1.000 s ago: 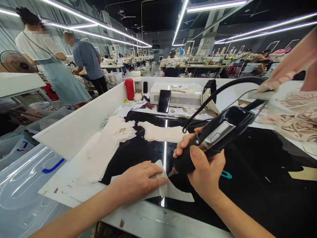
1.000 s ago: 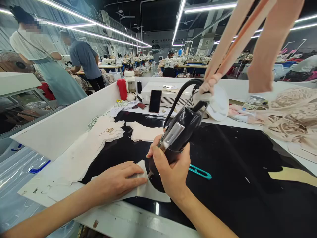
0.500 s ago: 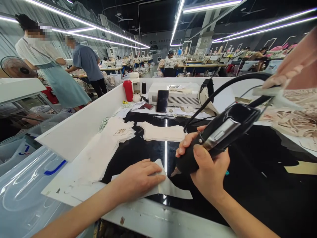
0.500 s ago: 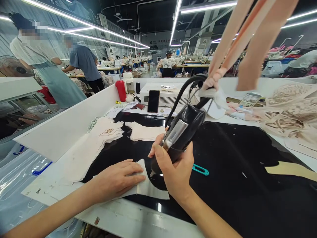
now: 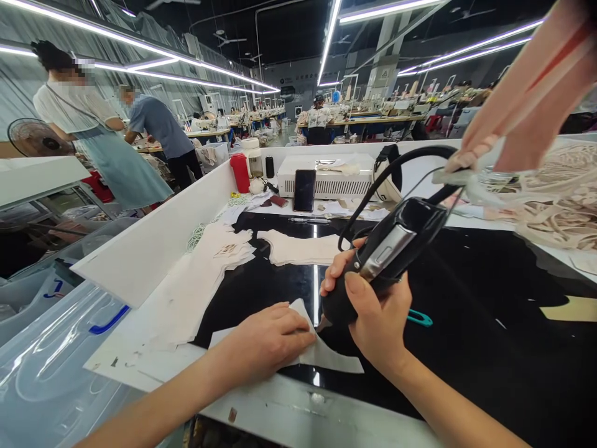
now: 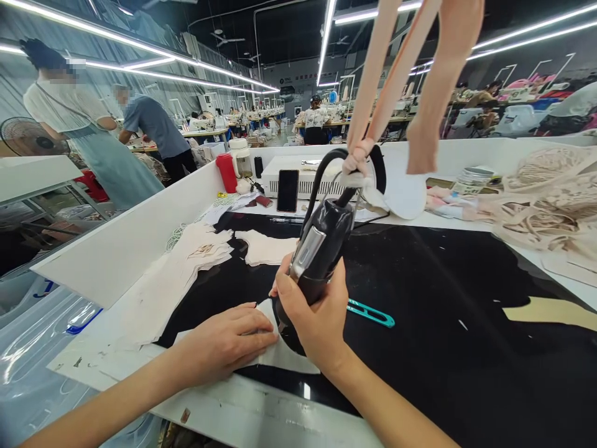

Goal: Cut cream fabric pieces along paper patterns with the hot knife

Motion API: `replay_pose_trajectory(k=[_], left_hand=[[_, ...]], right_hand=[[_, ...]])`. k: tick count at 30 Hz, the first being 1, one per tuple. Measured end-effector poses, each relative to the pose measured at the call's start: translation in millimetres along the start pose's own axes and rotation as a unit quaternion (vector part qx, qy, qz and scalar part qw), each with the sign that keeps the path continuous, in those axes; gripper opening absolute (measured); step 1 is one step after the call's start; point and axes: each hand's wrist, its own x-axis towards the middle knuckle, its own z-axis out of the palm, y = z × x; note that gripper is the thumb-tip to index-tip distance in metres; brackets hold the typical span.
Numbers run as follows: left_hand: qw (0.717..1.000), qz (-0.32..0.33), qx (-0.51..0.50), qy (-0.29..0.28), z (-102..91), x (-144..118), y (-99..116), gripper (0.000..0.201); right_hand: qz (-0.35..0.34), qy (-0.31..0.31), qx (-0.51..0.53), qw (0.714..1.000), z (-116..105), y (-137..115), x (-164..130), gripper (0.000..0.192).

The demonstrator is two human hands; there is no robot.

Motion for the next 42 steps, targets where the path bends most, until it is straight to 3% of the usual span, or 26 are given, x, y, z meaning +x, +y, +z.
replay_pose_trajectory(k=[13, 21, 28, 42], left_hand=[[1.0, -0.011, 0.002, -0.011, -2.6, -1.0, 4.0, 0.023], [0.997, -0.009, -0.033, 0.064, -6.5, 0.6, 11.1, 0.02], [0.999, -0.029, -0.027, 0.026, -4.1, 2.4, 15.0, 0.02], [0.999, -0.024, 0.016, 0.02, -3.0, -6.2, 20.5, 0.019]], right_hand=[[0.01, -0.002, -0.022, 1.0, -0.4, -4.8, 0.2, 0.025], [0.014, 0.011, -0.035, 0.999, -8.7, -23.4, -9.7, 0.038], [0.025, 0.016, -0.042, 0.999, -12.9, -28.6, -16.6, 0.04], [0.023, 0.032, -0.049, 0.998, -6.6, -26.5, -16.3, 0.042]])
